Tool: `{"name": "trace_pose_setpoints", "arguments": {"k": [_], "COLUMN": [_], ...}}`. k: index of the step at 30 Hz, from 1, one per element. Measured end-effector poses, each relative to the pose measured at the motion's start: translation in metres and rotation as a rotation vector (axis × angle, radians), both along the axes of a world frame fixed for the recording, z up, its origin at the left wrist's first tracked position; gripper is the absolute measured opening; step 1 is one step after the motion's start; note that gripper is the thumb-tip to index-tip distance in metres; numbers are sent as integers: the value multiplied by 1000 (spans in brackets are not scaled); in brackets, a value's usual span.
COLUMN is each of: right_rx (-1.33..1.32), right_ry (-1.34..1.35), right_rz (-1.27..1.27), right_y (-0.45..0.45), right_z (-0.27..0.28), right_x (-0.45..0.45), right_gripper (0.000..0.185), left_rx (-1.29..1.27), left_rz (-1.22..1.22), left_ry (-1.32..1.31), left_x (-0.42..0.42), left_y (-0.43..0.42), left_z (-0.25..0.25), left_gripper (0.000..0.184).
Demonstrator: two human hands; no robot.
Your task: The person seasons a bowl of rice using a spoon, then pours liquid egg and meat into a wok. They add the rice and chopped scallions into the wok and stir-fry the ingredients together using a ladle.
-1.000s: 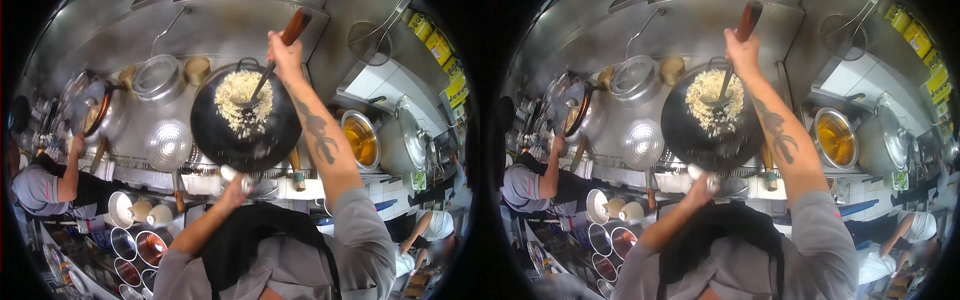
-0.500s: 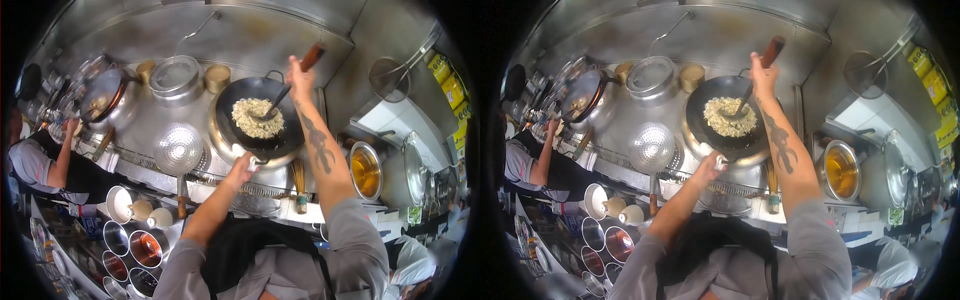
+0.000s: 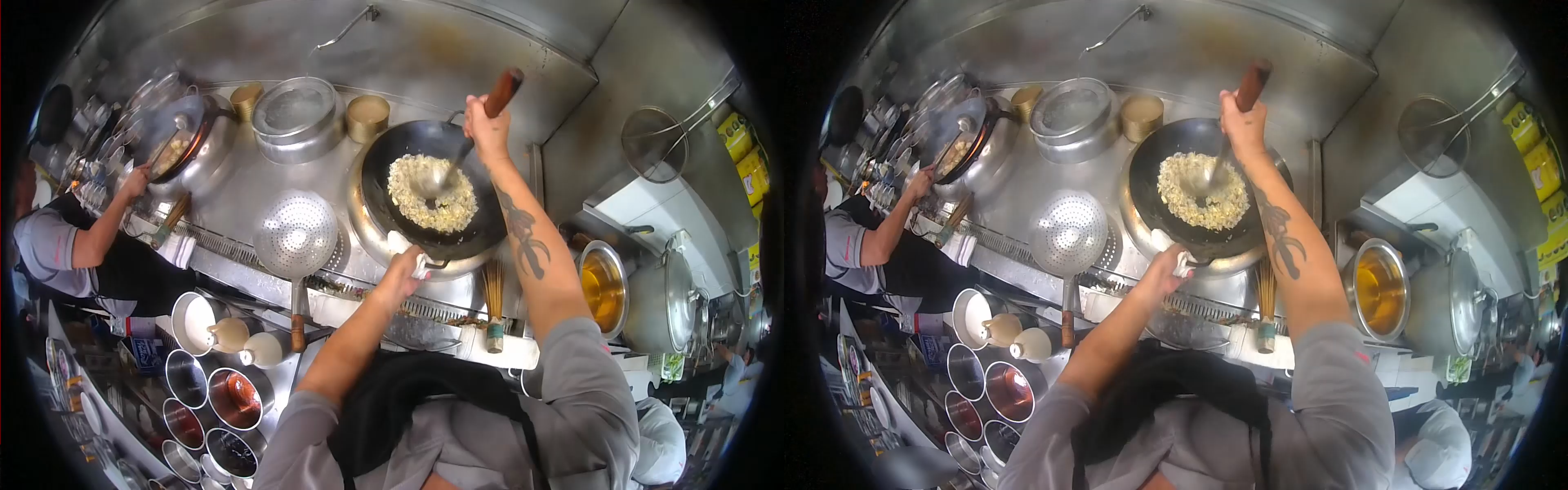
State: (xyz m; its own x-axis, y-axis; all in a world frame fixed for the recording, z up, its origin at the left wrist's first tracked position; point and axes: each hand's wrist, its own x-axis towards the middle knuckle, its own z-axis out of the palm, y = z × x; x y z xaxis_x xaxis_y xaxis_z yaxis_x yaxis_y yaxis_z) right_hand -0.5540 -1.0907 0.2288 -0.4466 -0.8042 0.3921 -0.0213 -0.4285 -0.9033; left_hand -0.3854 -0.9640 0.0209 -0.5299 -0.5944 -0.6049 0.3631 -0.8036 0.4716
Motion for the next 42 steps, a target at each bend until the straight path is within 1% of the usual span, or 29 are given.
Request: {"name": "trace_pose_setpoints", "arguments": {"k": [3, 4, 7, 8, 11, 12, 15, 16, 17, 19, 20, 21, 23, 24, 25, 27, 29, 31, 32, 33, 34, 35, 36, 37, 38, 39, 40, 41, 42], "right_rx": [13, -60, -122, -58, -25, -35, -162, -86, -37, 67, 72, 76, 99, 88, 135, 218, 116, -8, -29, 44, 118, 194, 60, -88, -85, -115, -138, -152, -182], "right_ry": [93, 18, -123, -88, 42, 6, -82, -92, -51, 26, 14, 9, -12, 37, 91, 207, 62, -118, -125, -40, 46, 133, -2, -127, -34, -61, -12, 30, -43], "right_rz": [-108, -126, -33, -10, -57, -107, 60, 108, 137, 188, 189, 164, 104, -27, -54, -98, -118, -86, -62, -142, -228, -314, -257, -187, -135, -94, -85, -73, -17], "right_y": [-3, 7, 3, 3, 2, 9, 18, 15, 18, 34, 49, 50, 59, 50, 44, 42, 49, 61, 60, 62, 63, 62, 55, 45, 47, 55, 60, 64, 68], "right_z": [27, 33, -5, -5, 13, 17, -6, -12, -3, 32, 48, 47, 33, 20, 16, 41, 77, 105, 107, 96, 75, 55, 34, 30, 48, 75, 99, 115, 127], "right_x": [-2, 4, 3, 7, 4, 10, 14, 18, 18, 23, 30, 28, 21, 16, 1, -18, -36, -50, -54, -46, -32, -21, -17, -19, -18, -11, -11, -9, -11], "right_gripper": [21, 21, 23, 24, 24, 25, 27, 28, 28, 28, 28, 27, 25, 25, 25, 25, 24, 23, 23, 23, 23, 23, 23, 23, 17, 20, 22, 24, 24], "left_rx": [3, -18, -22, -7, -12, -25, -32, -22, -16, 4, 12, 28, 38, 7, 17, 27, 59, 73, 86, 106, 50, -5, -5, -5, 21, 49, 35, 29, 29], "left_rz": [23, 24, 24, 16, -4, -10, 2, 1, 1, 2, 6, 10, -15, -13, 4, 50, 22, 42, 53, 2, -18, -40, -17, 5, -55, -117, -86, -52, -20], "left_ry": [-13, -3, 9, 5, -9, -10, -4, -8, -10, -49, -81, -114, -2, -46, -20, 42, 1, 20, 27, 16, 82, 151, 119, 87, -6, -104, -98, -99, -104], "left_x": [0, -1, 0, -1, 0, -1, -2, -2, -3, -2, -2, -1, -1, 1, 4, 11, 30, 36, 40, 37, 29, 21, 25, 29, 45, 58, 56, 58, 62], "left_y": [1, -1, 5, 1, 1, 0, 0, -1, -3, -2, -3, -1, -3, 2, 21, 61, 106, 113, 115, 91, 73, 63, 73, 84, 100, 112, 112, 119, 127], "left_z": [-2, -3, -10, -9, -7, -5, -13, -15, -15, -9, 0, 4, -1, 10, 19, 47, 70, 98, 103, 103, 93, 70, 27, -15, -35, -44, -32, -10, 4], "left_gripper": [17, 16, 16, 17, 15, 14, 15, 14, 13, 12, 11, 11, 10, 11, 12, 14, 17, 17, 17, 16, 16, 16, 15, 16, 15, 14, 14, 14, 14]}}
